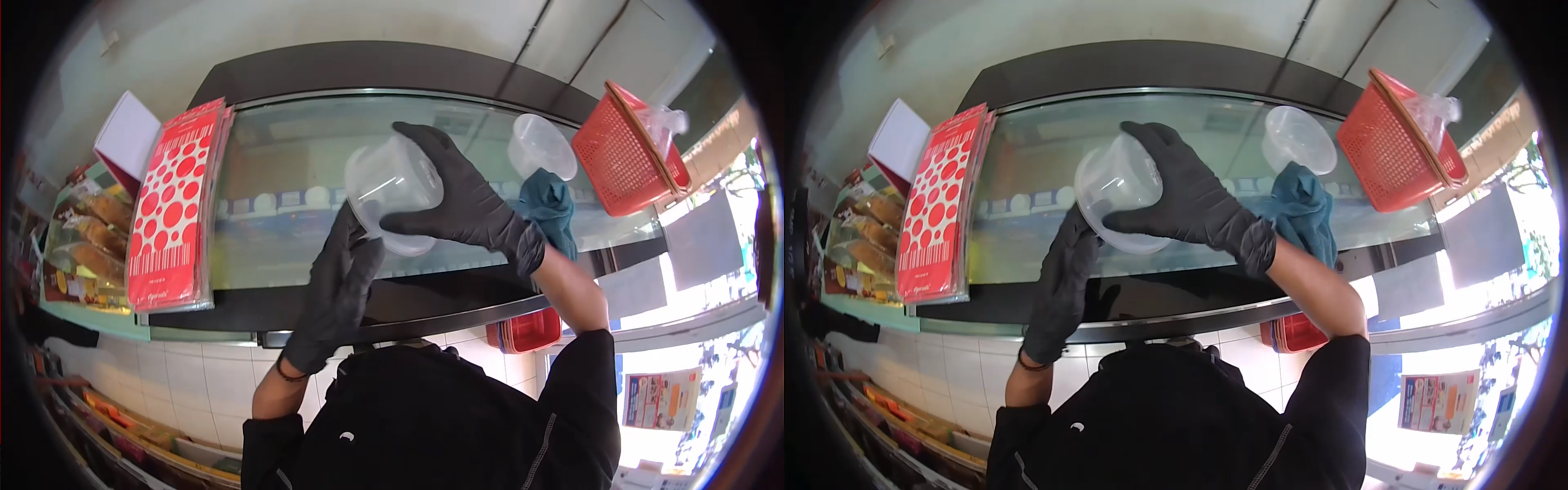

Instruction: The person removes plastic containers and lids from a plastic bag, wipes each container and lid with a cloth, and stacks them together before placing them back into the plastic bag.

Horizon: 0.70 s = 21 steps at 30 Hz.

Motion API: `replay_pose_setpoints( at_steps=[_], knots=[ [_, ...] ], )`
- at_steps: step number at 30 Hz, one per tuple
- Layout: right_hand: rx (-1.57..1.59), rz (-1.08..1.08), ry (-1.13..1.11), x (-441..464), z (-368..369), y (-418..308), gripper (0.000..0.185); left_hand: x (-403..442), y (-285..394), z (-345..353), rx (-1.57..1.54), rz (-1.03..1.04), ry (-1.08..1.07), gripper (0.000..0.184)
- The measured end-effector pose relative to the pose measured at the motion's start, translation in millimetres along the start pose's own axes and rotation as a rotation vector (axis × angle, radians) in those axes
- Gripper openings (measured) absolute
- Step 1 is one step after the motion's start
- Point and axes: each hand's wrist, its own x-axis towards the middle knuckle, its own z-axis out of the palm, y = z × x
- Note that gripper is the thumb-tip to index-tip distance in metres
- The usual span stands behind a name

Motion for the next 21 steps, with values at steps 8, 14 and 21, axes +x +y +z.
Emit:
replay_pose_setpoints(
  at_steps=[8,14,21],
  knots=[
    [-0.17,-0.128,0.241,-39.8,16.2,-29.9,0.123,-10.9,-21.5,16.8,-0.608,-0.013,0.31,0.039],
    [-0.509,-0.162,0.162,-69.0,2.9,-40.7,0.103,-1.9,-25.0,4.2,-1.034,-0.054,0.342,0.036],
    [-0.408,-0.31,0.212,-71.7,2.3,-27.1,0.079,0.7,-16.7,8.5,-1.015,-0.035,0.292,0.036]
  ],
)
